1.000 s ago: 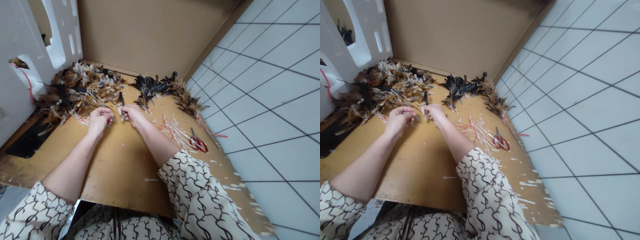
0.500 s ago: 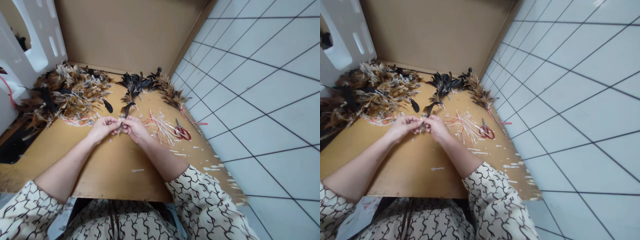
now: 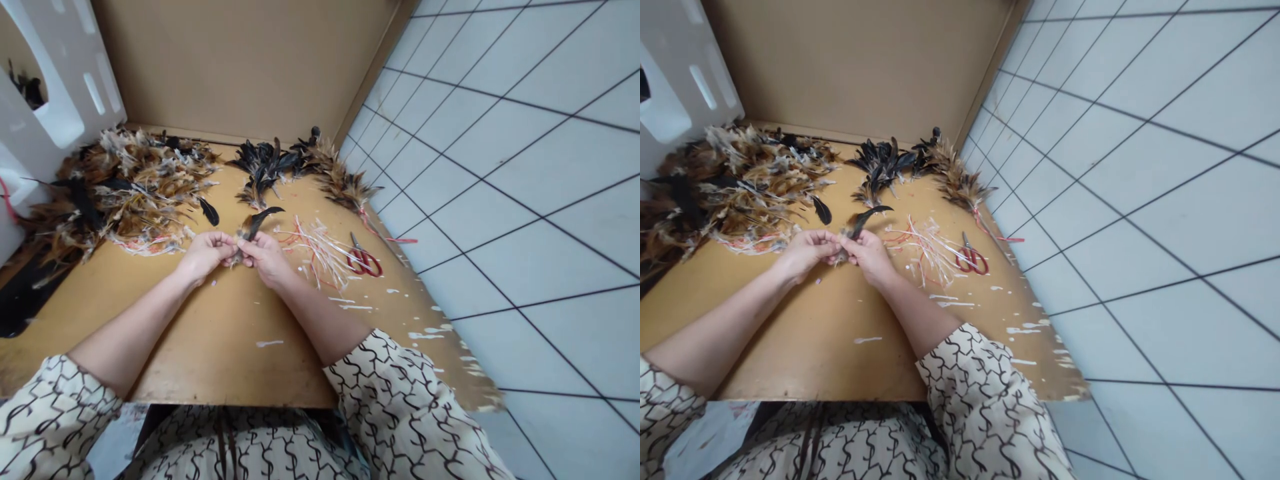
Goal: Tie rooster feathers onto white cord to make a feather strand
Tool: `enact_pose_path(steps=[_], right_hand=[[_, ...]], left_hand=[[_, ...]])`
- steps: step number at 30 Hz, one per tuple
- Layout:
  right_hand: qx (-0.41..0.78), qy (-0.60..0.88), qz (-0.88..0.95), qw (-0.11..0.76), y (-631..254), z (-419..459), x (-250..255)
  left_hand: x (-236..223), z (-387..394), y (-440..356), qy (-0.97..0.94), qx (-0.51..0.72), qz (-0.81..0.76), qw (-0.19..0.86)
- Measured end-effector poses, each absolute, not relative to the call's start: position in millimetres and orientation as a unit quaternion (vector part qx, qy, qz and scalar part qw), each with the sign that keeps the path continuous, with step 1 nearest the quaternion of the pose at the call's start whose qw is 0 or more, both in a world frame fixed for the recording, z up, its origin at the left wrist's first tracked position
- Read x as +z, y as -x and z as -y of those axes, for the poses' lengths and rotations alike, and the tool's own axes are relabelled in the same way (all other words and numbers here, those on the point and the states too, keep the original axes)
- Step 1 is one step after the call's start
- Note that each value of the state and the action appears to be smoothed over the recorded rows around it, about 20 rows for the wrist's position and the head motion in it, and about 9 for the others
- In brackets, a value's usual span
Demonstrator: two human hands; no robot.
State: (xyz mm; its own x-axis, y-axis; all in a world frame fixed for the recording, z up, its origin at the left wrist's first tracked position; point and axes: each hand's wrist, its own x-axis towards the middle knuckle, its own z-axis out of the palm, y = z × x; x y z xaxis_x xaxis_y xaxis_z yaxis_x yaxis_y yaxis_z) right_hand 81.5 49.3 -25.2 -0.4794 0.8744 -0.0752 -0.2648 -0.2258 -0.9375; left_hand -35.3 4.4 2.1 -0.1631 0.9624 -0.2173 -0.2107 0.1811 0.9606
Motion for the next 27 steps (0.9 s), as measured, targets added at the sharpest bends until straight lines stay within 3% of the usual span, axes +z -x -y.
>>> enact_pose_path(steps=[27], right_hand=[[0.688,0.321,0.512,0.402,-79,-46,-34]], left_hand=[[-10,2,43,-0.333,0.542,-0.529,0.562]])
